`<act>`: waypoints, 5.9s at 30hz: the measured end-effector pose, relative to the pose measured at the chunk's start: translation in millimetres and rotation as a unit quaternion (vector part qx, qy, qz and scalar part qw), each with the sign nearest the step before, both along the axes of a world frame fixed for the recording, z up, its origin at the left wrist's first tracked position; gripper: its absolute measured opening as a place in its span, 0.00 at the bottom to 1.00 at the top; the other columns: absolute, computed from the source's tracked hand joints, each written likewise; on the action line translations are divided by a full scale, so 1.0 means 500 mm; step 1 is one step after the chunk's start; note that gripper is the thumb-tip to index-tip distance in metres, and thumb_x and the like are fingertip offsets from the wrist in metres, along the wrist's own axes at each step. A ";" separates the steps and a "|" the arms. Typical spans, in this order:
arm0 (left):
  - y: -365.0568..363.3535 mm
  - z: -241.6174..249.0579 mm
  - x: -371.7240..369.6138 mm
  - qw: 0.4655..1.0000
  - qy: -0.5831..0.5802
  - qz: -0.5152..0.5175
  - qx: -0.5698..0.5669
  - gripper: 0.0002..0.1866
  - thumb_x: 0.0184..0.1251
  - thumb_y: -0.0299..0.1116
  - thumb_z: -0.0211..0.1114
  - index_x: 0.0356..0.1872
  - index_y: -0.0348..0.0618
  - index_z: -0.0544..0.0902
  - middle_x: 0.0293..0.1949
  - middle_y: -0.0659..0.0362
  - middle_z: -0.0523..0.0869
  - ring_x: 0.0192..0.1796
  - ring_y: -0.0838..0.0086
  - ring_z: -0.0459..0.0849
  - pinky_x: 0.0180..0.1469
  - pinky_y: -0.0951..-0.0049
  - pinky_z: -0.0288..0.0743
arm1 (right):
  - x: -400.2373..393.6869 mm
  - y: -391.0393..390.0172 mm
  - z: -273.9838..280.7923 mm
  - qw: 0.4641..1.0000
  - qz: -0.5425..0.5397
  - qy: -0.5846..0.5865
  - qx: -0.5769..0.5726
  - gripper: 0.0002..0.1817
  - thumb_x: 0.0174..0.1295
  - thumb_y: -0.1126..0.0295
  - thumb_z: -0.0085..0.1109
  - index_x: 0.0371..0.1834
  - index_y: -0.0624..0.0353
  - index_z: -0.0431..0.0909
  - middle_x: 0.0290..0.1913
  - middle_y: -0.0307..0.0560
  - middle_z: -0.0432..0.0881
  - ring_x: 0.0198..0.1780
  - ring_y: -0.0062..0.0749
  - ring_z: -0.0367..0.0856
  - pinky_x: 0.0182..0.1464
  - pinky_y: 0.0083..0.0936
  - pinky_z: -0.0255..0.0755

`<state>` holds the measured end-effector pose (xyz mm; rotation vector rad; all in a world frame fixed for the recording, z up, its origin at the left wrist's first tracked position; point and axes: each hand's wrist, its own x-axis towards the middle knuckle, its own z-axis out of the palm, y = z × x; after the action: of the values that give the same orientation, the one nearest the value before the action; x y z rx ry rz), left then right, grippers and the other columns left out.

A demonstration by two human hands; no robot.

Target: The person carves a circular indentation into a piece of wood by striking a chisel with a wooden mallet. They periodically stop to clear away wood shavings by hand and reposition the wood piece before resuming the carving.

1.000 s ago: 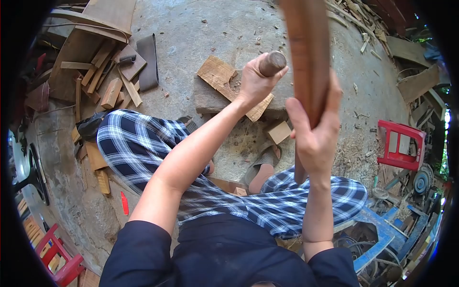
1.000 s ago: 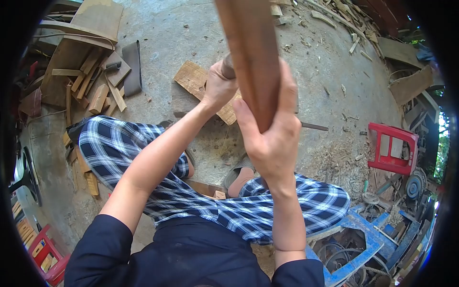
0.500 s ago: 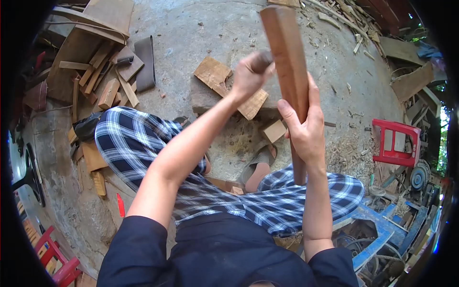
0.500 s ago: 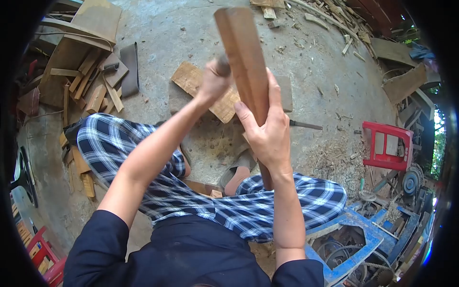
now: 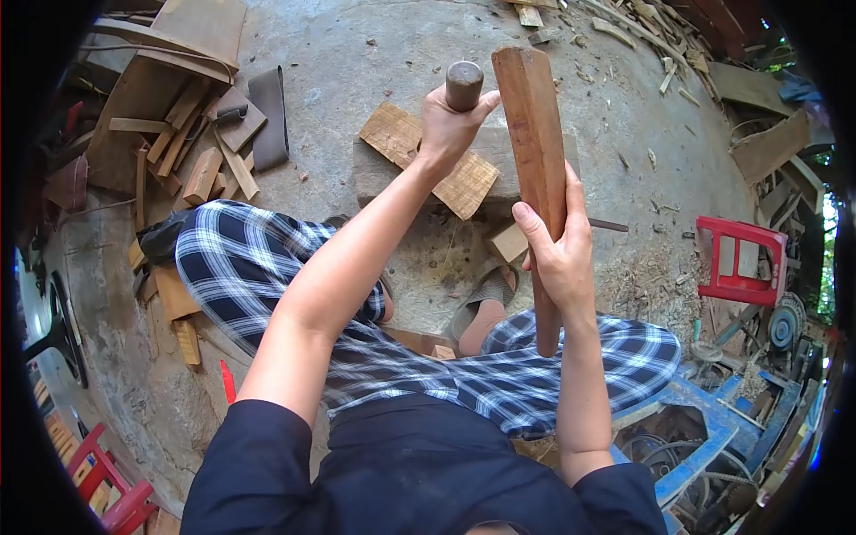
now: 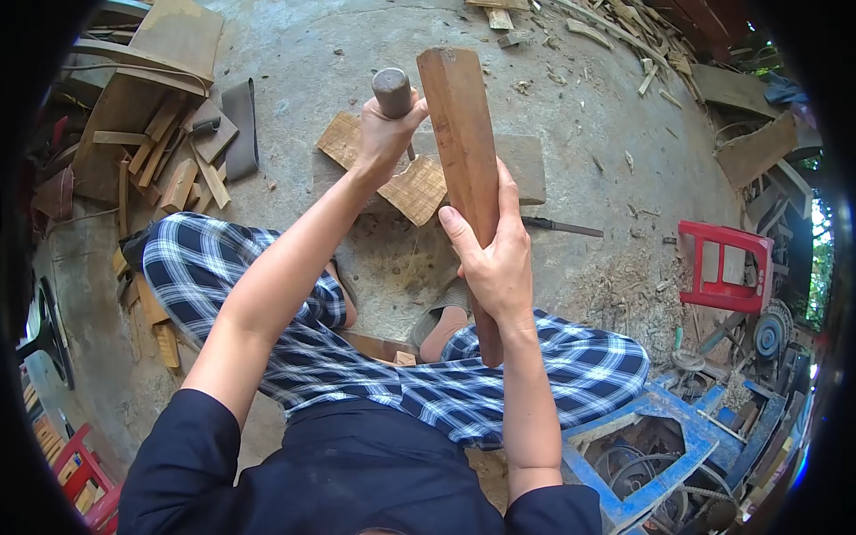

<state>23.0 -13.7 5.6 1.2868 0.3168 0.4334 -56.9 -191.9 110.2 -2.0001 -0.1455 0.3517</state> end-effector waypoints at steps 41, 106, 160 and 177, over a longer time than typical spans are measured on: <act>0.000 0.024 -0.035 0.998 0.043 0.025 -0.031 0.11 0.65 0.32 0.76 0.27 0.48 0.81 0.26 0.67 0.83 0.28 0.86 0.76 0.33 0.76 0.73 | 0.012 -0.030 0.005 0.994 0.004 -0.092 -0.055 0.40 0.67 0.57 0.68 0.80 0.53 0.60 0.59 0.60 0.84 0.51 0.46 0.88 0.51 0.39 0.83; -0.003 -0.011 -0.034 0.998 0.005 0.006 0.067 0.16 0.65 0.34 0.78 0.23 0.46 0.79 0.24 0.74 0.76 0.28 0.88 0.71 0.30 0.77 0.66 | -0.015 0.009 0.061 0.998 -0.020 -0.012 0.060 0.39 0.68 0.60 0.69 0.79 0.52 0.60 0.50 0.50 0.83 0.31 0.24 0.82 0.22 0.18 0.76; -0.088 -0.035 -0.046 0.987 -0.038 0.012 0.157 0.11 0.53 0.23 0.73 0.36 0.42 0.81 0.34 0.50 0.87 0.37 0.60 0.88 0.42 0.63 0.80 | 0.054 0.019 0.050 0.979 0.081 -0.132 -0.131 0.41 0.63 0.64 0.70 0.78 0.50 0.60 0.54 0.65 0.87 0.47 0.54 0.91 0.49 0.44 0.83; 0.055 -0.025 0.019 0.994 0.107 0.013 0.000 0.14 0.64 0.37 0.77 0.27 0.47 0.80 0.26 0.66 0.81 0.28 0.81 0.76 0.33 0.75 0.71 | -0.003 -0.023 0.042 0.997 -0.025 -0.004 0.069 0.38 0.69 0.58 0.67 0.77 0.55 0.62 0.49 0.48 0.82 0.31 0.22 0.80 0.22 0.16 0.74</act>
<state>32.3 14.0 -7.0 1.3328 0.5146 0.3171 -58.4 -203.2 131.4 -1.8662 -0.1213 0.2952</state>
